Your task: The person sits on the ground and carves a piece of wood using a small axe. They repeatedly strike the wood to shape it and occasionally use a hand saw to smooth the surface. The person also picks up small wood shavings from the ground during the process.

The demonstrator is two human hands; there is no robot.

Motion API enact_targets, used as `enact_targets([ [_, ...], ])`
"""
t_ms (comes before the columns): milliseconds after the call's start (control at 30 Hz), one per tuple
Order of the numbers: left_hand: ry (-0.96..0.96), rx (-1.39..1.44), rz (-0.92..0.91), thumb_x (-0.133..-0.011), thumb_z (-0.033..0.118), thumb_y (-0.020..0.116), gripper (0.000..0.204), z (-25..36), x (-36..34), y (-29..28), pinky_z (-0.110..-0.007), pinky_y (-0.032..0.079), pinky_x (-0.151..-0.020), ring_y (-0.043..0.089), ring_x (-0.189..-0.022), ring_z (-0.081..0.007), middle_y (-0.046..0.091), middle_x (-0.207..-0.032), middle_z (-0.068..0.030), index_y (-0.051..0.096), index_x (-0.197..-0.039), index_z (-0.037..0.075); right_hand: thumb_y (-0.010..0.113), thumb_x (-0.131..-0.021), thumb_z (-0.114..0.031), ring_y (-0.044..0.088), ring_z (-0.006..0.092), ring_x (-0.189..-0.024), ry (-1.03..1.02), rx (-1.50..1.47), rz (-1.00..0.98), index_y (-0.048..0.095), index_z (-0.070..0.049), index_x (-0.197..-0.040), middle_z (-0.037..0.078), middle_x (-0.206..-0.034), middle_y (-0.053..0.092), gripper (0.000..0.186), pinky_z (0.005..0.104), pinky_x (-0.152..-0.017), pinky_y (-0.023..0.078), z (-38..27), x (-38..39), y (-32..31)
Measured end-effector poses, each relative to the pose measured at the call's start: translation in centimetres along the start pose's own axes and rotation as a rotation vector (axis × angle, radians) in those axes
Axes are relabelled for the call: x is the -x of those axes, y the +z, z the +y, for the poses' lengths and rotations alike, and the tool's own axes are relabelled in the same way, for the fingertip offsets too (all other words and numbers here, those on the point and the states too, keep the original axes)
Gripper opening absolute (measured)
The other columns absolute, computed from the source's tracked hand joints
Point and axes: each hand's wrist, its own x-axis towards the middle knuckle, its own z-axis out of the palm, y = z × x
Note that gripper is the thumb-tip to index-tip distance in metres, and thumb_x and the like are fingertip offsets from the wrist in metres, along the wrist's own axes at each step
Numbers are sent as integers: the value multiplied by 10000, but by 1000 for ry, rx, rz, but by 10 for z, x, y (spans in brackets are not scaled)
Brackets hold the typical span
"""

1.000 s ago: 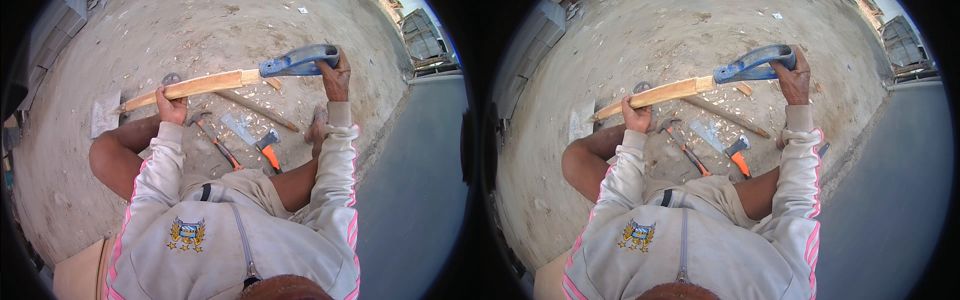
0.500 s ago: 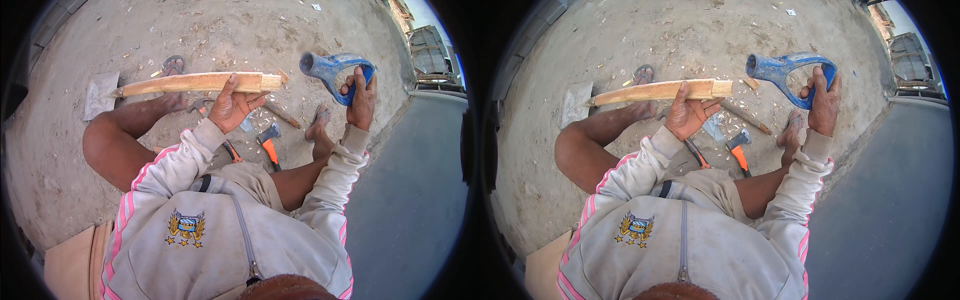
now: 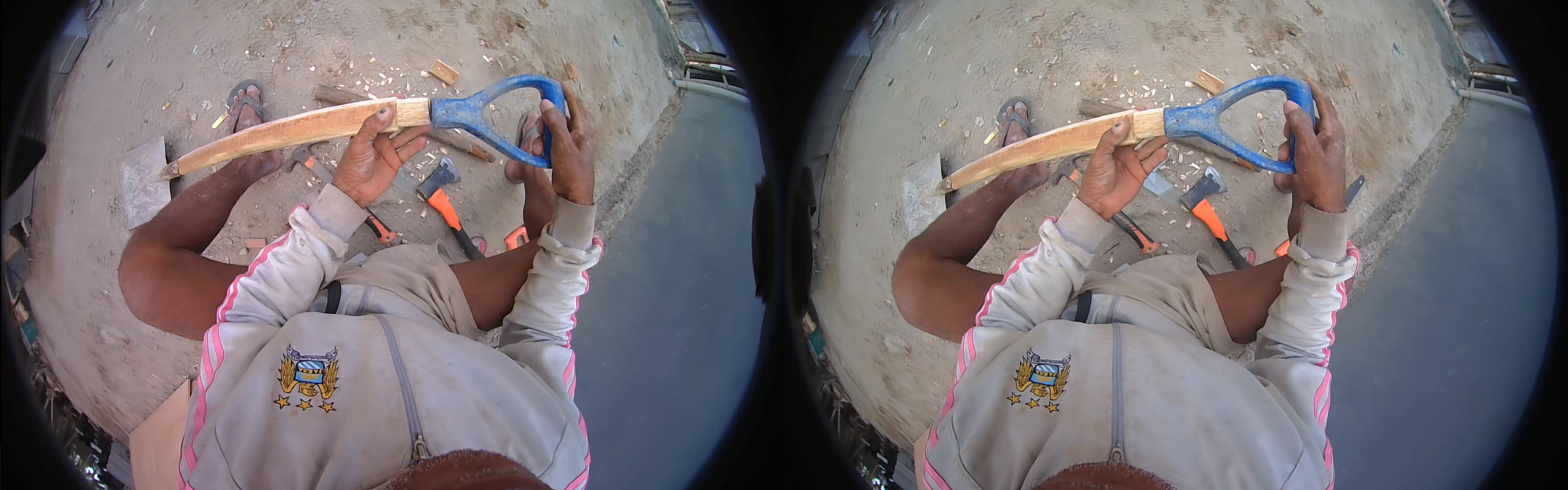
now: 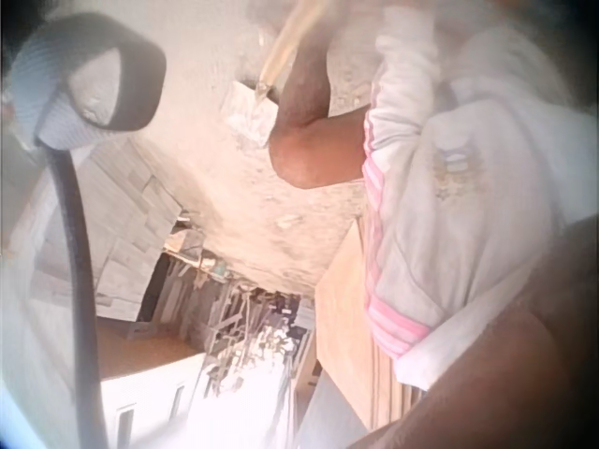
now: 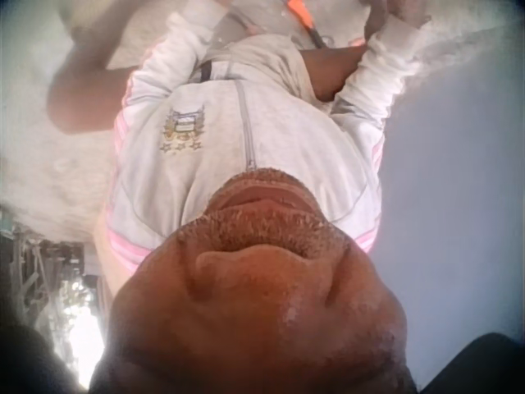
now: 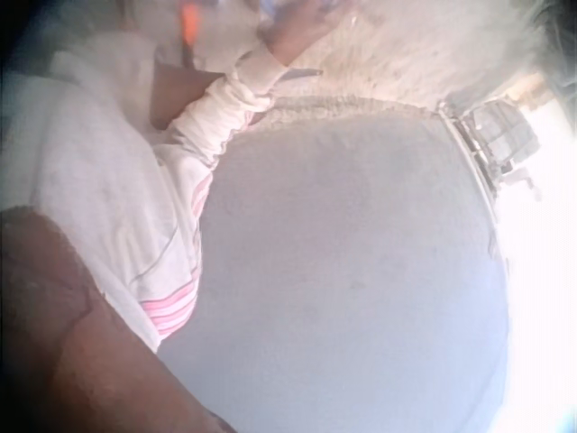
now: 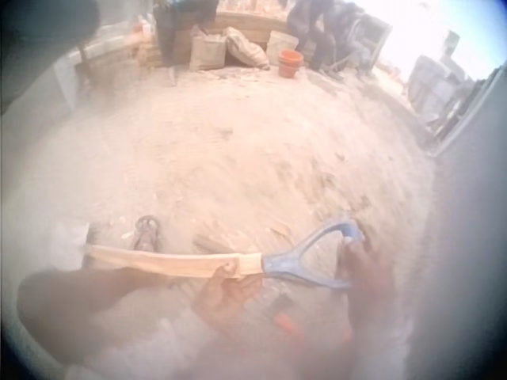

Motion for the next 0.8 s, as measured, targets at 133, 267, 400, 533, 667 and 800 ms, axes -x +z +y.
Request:
enact_targets([
  [133,-35,-2,30,-951,314,652,520,-5,-4,-5,-442,494,-1040,561,-1269,-331,573,-1353,-161,497,-1391,83,632,-956,-239,493,75,-552,24,3,-2,424,-26,-1474,18,-762,531,597,246,-438,396,11,-2,8],
  [267,-64,8,20,-952,316,651,539,-8,-10,-15,-454,470,-1059,532,-1301,-335,557,-1367,-174,477,-1399,71,612,-976,-187,508,82,-558,37,31,-46,417,-4,-1463,22,-774,558,556,254,-463,424,31,-13,4],
  [400,-87,19,10,-957,310,645,563,-10,-13,-20,-479,437,-1098,503,-1322,-360,520,-1391,-193,442,-1418,59,623,-980,-222,497,80,-554,23,90,-34,475,-29,-1421,21,-778,556,503,232,-479,403,36,-17,6],
  [533,-80,93,23,-935,280,683,545,-9,-12,-18,-475,462,-1070,544,-1277,-346,552,-1337,-189,482,-1377,33,621,-981,-248,489,73,-551,-102,211,7,511,-54,-1389,7,-766,536,465,218,-478,378,51,-25,4],
  [667,-69,124,19,-936,260,677,521,-15,-14,-21,-484,463,-1069,539,-1280,-353,551,-1332,-185,483,-1365,37,617,-983,-251,490,65,-556,-154,244,-16,526,-55,-1363,-3,-762,528,437,215,-476,365,66,-35,-4],
  [800,-72,110,34,-935,266,676,537,-19,-14,-22,-495,455,-1077,540,-1278,-358,551,-1327,-183,466,-1377,45,629,-972,-204,519,74,-581,-54,88,-18,514,10,-1362,16,-775,566,460,230,-511,420,57,-20,7],
])
